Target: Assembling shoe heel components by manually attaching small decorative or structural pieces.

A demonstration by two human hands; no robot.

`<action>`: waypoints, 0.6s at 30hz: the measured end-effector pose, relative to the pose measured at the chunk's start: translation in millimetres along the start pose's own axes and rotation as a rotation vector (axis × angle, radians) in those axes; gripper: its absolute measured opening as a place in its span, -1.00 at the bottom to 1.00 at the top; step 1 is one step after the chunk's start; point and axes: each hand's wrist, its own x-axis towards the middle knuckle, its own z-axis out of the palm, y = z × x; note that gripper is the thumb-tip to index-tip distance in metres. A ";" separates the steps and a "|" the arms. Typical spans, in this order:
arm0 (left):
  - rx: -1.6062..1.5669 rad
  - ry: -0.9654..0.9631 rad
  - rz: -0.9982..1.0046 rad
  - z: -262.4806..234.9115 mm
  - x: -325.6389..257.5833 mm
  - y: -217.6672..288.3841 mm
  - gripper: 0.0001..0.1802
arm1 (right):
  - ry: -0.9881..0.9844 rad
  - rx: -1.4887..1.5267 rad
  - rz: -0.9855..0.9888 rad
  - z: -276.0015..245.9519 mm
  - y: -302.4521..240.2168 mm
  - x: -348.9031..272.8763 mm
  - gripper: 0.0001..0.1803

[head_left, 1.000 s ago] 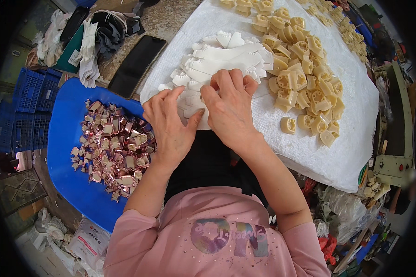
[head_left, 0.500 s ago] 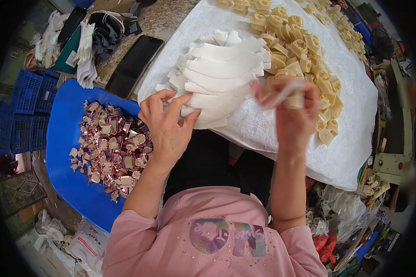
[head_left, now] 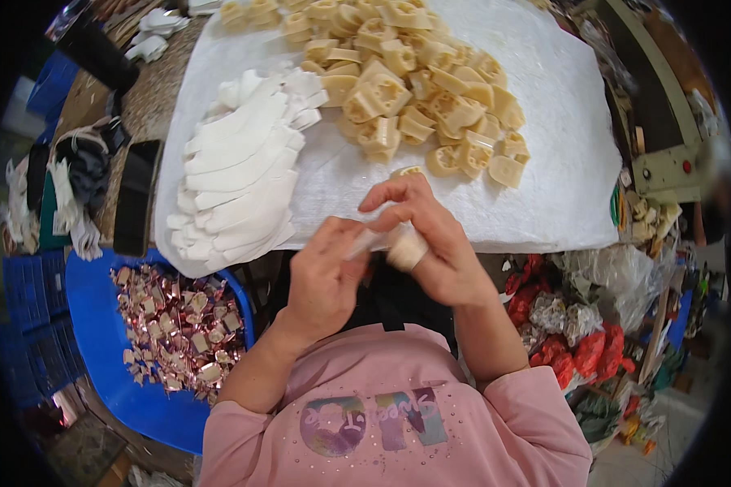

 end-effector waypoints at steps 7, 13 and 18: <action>-0.600 0.118 -0.265 4.2 7.9 -12.1 -0.57 | 0.101 -0.934 0.011 -27.4 42.1 -16.3 -0.55; -0.759 0.161 -0.315 9.0 10.0 -11.4 -0.57 | 0.137 -0.797 0.007 -31.4 33.6 -28.7 -0.51; -0.843 0.172 -0.304 9.4 9.7 -15.6 -0.61 | -0.007 -1.002 0.236 -45.0 -15.8 -28.7 -0.59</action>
